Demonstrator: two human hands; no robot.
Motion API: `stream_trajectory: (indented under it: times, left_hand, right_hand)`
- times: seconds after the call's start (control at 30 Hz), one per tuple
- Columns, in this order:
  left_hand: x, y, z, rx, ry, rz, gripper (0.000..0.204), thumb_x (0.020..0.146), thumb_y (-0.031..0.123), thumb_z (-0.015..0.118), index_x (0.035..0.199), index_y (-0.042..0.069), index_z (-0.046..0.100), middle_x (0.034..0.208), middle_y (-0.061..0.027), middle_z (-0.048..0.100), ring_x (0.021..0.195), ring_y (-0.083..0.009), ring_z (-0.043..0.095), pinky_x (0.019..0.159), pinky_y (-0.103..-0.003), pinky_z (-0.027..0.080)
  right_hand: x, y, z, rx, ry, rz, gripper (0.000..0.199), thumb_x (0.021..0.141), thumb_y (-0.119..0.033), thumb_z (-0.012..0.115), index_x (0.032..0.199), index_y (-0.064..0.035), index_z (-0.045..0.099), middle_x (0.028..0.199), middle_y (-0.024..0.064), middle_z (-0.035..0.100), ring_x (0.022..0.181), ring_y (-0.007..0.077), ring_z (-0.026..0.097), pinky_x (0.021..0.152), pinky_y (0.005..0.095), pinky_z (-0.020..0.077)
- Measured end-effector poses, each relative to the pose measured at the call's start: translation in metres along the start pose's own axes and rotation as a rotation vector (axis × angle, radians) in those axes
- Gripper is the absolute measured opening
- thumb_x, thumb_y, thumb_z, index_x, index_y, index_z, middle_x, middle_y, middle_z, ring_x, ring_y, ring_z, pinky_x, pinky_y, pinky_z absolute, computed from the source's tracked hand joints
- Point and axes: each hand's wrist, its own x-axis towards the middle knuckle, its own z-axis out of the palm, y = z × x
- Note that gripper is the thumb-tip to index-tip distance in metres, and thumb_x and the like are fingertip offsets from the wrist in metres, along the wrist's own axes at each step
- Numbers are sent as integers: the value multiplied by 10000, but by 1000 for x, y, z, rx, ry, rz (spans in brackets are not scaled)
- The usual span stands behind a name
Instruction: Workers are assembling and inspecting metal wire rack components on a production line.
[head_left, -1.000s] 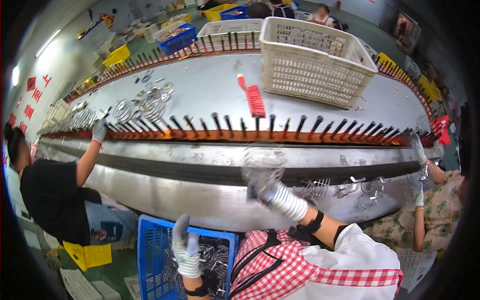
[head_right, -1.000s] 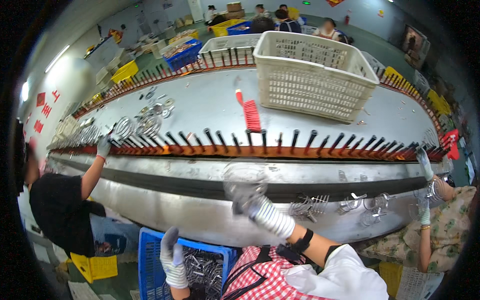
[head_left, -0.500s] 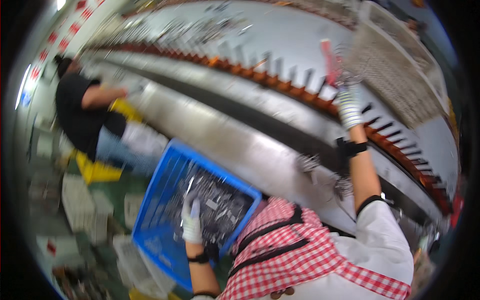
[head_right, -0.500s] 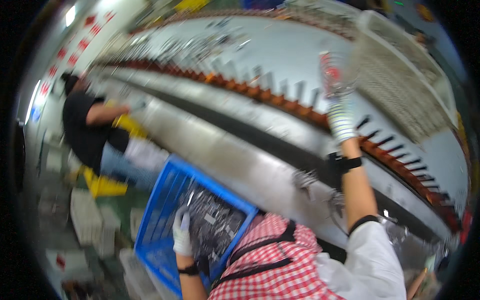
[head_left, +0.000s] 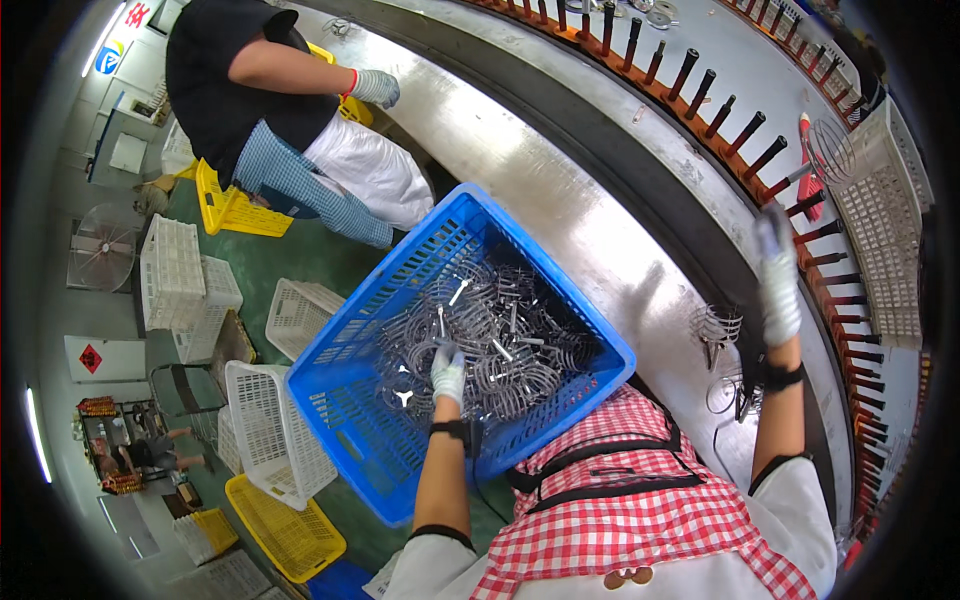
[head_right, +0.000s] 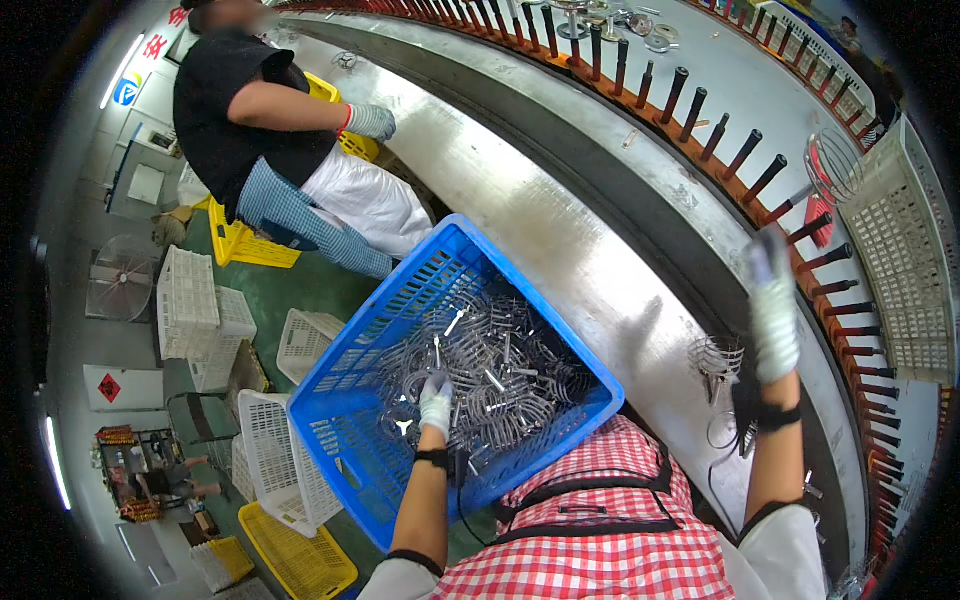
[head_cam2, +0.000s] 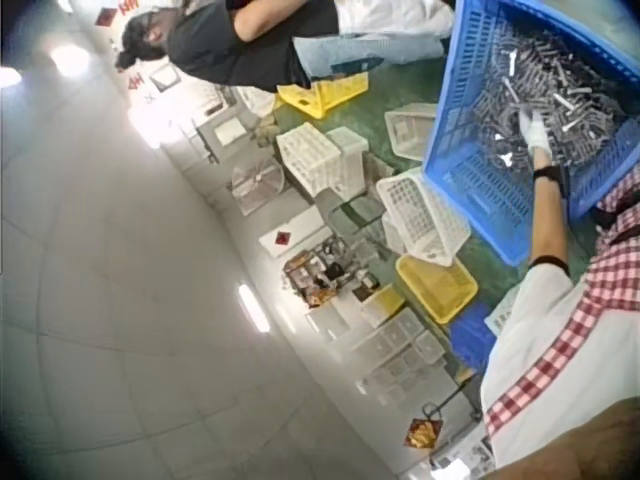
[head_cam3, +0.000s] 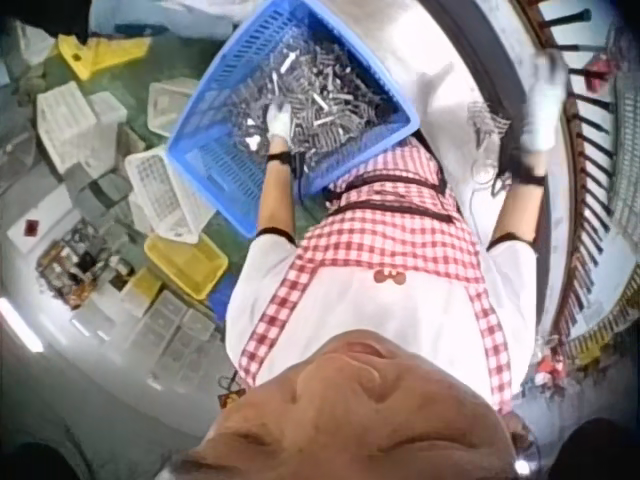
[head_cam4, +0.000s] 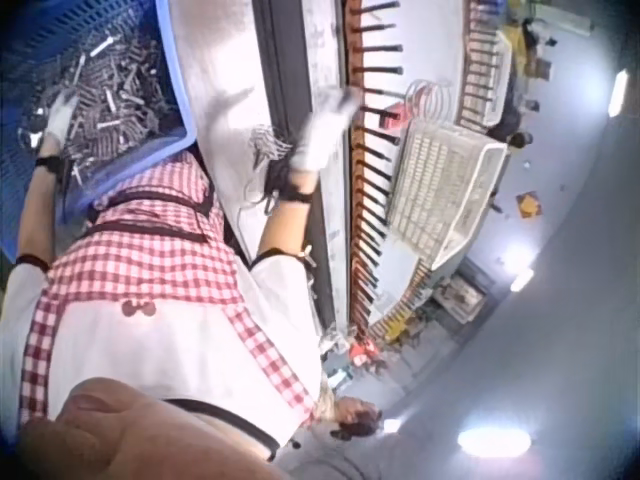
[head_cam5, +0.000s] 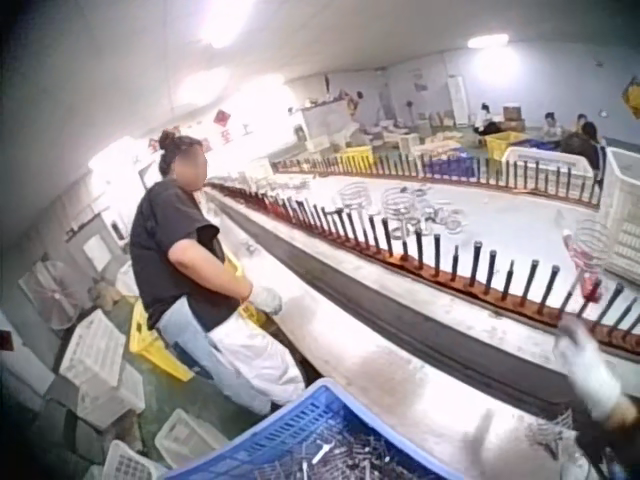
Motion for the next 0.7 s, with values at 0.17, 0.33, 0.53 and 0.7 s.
stream_trajectory:
  times: [0.17,0.33,0.53,0.7]
  left_hand:
    - [87,18,44,629,61,114,558,793,359,588,1241,44,479,1204,-205,535,1115,-347,509,960,-383,389]
    - [116,85,75,997,-356,-255,537,777,490,565,1156,111,581,1183,-144,569,1089,-322,546,898,-404,448]
    - [102,18,37,364,-276,25,237,763,208,667,923,34,649,879,-150,665,791,-234,627,746,-343,476]
    - [61,4,5,-73,-203,13,195,810,134,643,952,1,625,883,-64,653,765,-141,594,717,-265,465]
  right_hand:
    - [-132,-30,57,-75,-505,-41,482,891,-255,536,1290,-19,407,1142,158,560,1018,230,545,881,313,425]
    - [-193,-46,89,-12,-803,300,485,907,-297,497,1285,-9,398,1112,192,567,989,253,574,857,345,446]
    - [-211,-55,131,-15,-1026,194,437,905,-295,460,1244,-20,443,1032,186,592,951,280,586,843,351,449]
    - [-209,-22,215,-301,-1235,264,548,877,-365,479,1302,-31,387,1204,238,516,1137,357,486,959,397,379]
